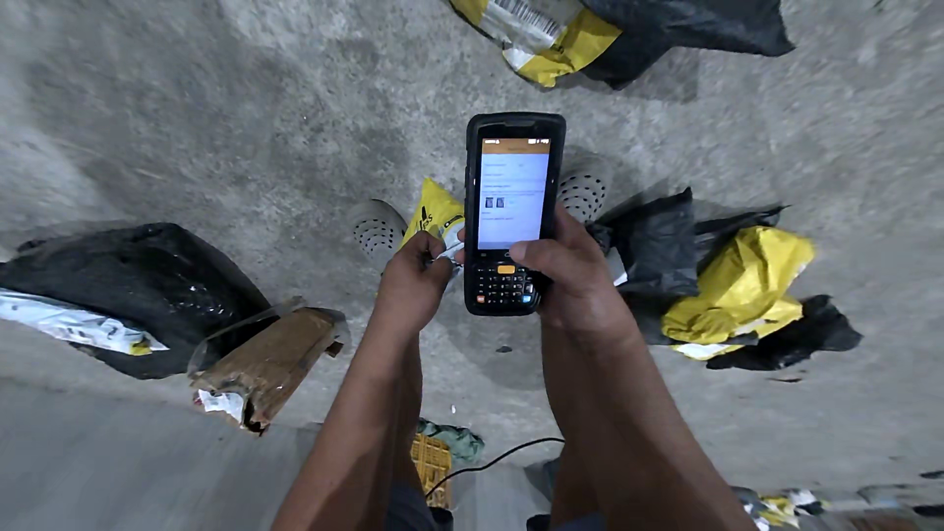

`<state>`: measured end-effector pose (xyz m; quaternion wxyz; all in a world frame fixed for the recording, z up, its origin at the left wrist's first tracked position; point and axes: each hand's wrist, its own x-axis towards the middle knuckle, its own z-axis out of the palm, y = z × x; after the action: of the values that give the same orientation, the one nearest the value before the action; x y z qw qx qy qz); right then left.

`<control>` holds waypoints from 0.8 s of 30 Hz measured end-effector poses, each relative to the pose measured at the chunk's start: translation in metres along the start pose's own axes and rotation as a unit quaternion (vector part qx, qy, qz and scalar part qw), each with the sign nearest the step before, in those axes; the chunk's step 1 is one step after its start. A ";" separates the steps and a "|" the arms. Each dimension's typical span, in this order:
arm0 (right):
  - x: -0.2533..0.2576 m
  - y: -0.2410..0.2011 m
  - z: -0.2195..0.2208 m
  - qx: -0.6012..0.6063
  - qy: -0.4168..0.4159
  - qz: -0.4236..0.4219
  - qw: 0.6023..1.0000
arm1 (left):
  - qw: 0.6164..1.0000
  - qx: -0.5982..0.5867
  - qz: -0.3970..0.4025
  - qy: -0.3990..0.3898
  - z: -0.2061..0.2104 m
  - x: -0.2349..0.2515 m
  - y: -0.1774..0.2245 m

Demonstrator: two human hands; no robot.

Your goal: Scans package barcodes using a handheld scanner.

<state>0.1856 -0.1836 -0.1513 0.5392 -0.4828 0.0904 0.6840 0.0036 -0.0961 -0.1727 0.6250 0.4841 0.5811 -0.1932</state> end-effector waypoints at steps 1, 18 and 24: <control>0.000 0.000 0.000 -0.001 0.000 0.000 1.000 | 1.000 0.005 -0.002 -0.002 0.000 0.000 0.000; 0.000 0.000 0.000 -0.002 -0.005 -0.012 1.000 | 1.000 0.010 -0.001 -0.010 0.004 0.001 0.000; 0.001 -0.001 0.001 -0.011 0.004 -0.006 1.000 | 1.000 0.013 -0.009 -0.017 0.005 0.001 0.003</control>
<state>0.1860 -0.1823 -0.1510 0.5373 -0.4924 0.0823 0.6798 0.0084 -0.0984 -0.1728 0.6269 0.4834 0.5722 -0.2142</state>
